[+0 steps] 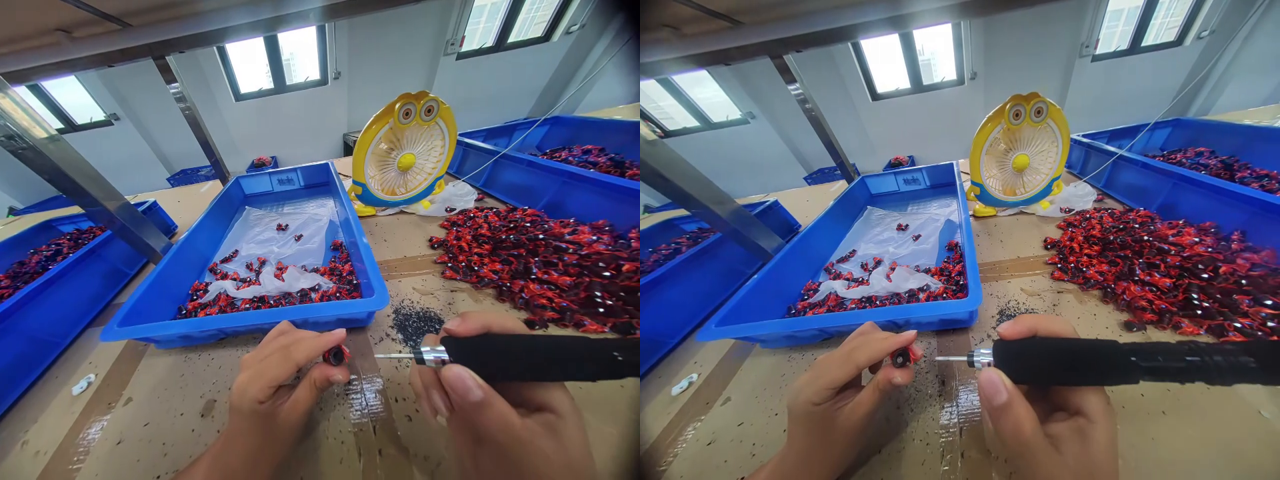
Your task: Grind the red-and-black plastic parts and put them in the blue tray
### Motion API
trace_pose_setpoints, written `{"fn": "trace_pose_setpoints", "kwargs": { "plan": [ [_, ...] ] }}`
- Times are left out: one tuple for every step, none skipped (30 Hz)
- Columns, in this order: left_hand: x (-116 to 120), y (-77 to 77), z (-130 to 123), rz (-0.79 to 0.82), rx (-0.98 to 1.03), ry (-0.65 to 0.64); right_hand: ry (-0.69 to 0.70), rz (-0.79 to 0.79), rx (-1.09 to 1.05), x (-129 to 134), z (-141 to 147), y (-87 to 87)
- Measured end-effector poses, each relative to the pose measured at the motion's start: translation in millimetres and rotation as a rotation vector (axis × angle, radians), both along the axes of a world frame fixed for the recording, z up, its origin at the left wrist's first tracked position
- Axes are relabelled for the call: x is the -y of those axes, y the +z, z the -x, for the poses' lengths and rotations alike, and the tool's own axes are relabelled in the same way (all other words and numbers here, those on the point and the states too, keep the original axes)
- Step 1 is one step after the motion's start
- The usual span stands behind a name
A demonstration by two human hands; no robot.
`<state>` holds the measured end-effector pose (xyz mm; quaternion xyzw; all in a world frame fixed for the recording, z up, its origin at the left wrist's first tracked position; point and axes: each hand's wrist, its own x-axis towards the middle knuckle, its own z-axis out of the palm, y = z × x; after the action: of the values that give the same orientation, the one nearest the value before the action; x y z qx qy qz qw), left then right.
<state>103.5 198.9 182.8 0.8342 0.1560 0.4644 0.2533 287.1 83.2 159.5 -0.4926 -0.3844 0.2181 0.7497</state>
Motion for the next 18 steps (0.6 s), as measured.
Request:
{"fn": "trace_pose_setpoints", "kwargs": {
  "plan": [
    [0,0.1,0,0.001,-0.001,0.005,0.053,-0.017,-0.014,0,-2,0.4],
    [0,0.2,0,0.004,-0.006,0.009,0.088,-0.03,-0.025,-1,-3,1.4],
    [1,0.3,1,0.007,-0.015,0.014,0.102,-0.036,-0.032,-1,-3,2.6],
    [1,0.4,1,0.009,-0.027,0.018,0.095,-0.035,-0.038,0,-4,4.1],
    [1,0.3,1,0.011,-0.037,0.022,0.075,-0.034,-0.04,0,-3,5.4],
    [1,0.3,2,0.011,-0.042,0.021,0.052,-0.041,-0.035,1,-3,6.6],
    [1,0.2,2,0.008,-0.042,0.016,0.03,-0.046,-0.028,1,-2,7.6],
    [0,0.1,2,0.007,-0.042,0.008,0.009,-0.049,-0.021,2,-1,8.2],
    [0,0.0,2,0.003,-0.039,0.0,-0.01,-0.052,-0.015,2,0,8.6],
    [0,-0.1,1,-0.001,-0.042,-0.005,-0.027,-0.055,-0.007,3,1,8.9],
    [0,-0.2,0,-0.007,-0.045,-0.009,-0.042,-0.057,0.002,3,2,9.0],
    [0,-0.4,0,-0.013,-0.052,-0.009,-0.054,-0.059,0.011,3,3,9.2],
    [1,-0.6,-1,-0.021,-0.059,-0.01,-0.065,-0.06,0.021,3,3,9.4],
    [1,-0.8,-2,-0.029,-0.067,-0.01,-0.074,-0.061,0.032,3,4,9.7],
    [2,-1.0,-2,-0.039,-0.075,-0.006,-0.082,-0.061,0.043,3,5,10.0],
    [2,-1.3,-2,-0.048,-0.082,0.001,-0.09,-0.062,0.056,3,5,10.4],
    [2,-1.6,-2,-0.058,-0.086,0.009,-0.096,-0.062,0.067,3,6,10.8],
    [2,-1.8,-2,-0.063,-0.091,0.019,-0.102,-0.061,0.08,3,6,11.1]
  ]
}}
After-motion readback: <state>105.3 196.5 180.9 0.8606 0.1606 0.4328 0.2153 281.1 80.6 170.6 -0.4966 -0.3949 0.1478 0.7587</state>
